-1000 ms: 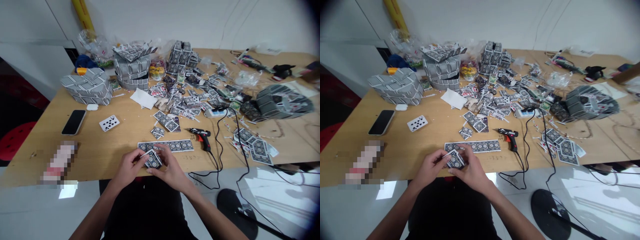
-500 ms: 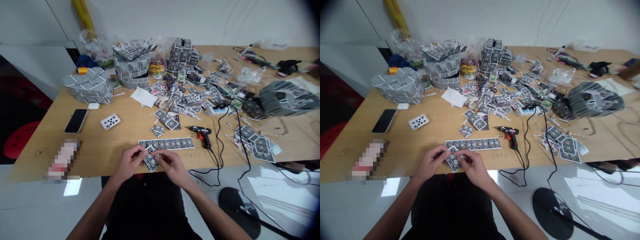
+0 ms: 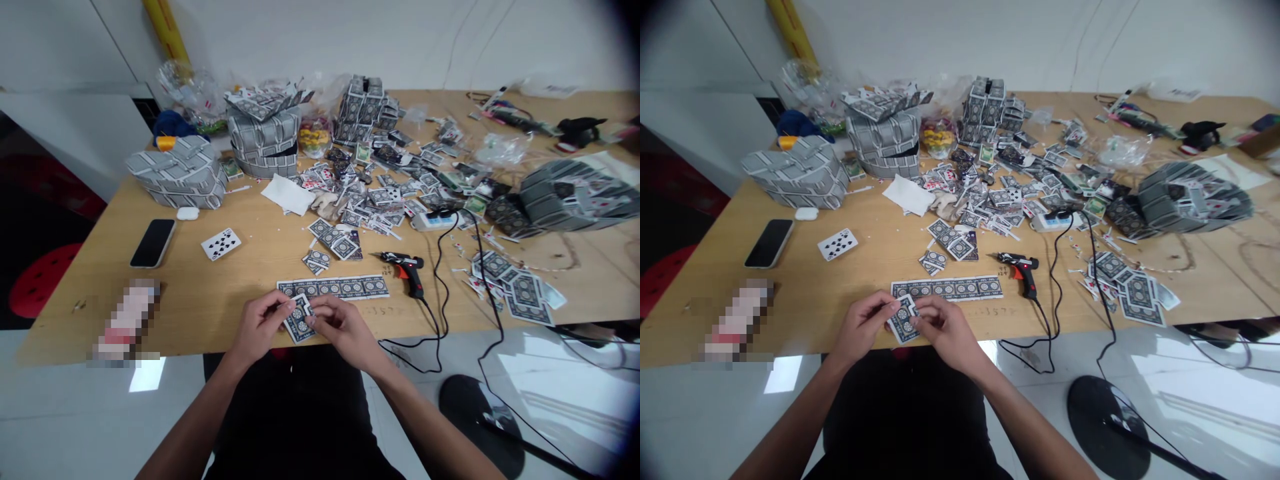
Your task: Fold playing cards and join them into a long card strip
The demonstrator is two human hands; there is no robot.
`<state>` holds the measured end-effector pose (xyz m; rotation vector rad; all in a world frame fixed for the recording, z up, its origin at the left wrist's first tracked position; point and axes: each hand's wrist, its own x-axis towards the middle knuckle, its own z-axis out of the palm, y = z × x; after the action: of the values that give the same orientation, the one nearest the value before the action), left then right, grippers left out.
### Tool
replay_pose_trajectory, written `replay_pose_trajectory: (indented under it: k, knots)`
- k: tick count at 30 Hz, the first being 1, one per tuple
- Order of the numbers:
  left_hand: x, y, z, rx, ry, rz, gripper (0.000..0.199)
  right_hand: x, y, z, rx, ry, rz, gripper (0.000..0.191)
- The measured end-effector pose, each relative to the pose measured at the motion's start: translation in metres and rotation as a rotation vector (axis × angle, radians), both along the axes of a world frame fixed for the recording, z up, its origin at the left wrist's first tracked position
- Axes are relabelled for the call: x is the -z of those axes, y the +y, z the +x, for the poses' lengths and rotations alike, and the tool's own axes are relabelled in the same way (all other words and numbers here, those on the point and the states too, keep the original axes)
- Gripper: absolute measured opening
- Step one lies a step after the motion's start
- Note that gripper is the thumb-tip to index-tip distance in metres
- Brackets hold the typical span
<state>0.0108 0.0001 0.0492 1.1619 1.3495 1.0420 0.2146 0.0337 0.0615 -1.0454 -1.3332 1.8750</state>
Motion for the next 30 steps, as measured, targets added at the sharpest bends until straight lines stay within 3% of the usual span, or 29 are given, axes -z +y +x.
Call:
replay_pose_trajectory:
  k: [6,14,20,23,30]
  knots:
    - [-0.005,0.003,0.002,-0.022,0.023,0.010,0.033,0.003,0.003,0.000,0.001,-0.028,-0.003,0.048]
    - [0.002,0.002,0.002,-0.029,0.021,0.007,0.036,0.001,0.005,-0.002,-0.018,-0.008,-0.011,0.048]
    - [-0.001,-0.003,0.000,-0.062,-0.141,0.032,0.042,0.005,0.006,0.001,0.133,0.033,-0.061,0.047]
    - [-0.002,-0.008,0.000,-0.040,-0.122,0.045,0.035,0.007,0.004,0.002,0.197,0.067,-0.085,0.046]
    - [-0.001,-0.015,-0.003,-0.002,-0.076,0.090,0.027,0.005,-0.002,0.002,0.193,0.099,0.036,0.033]
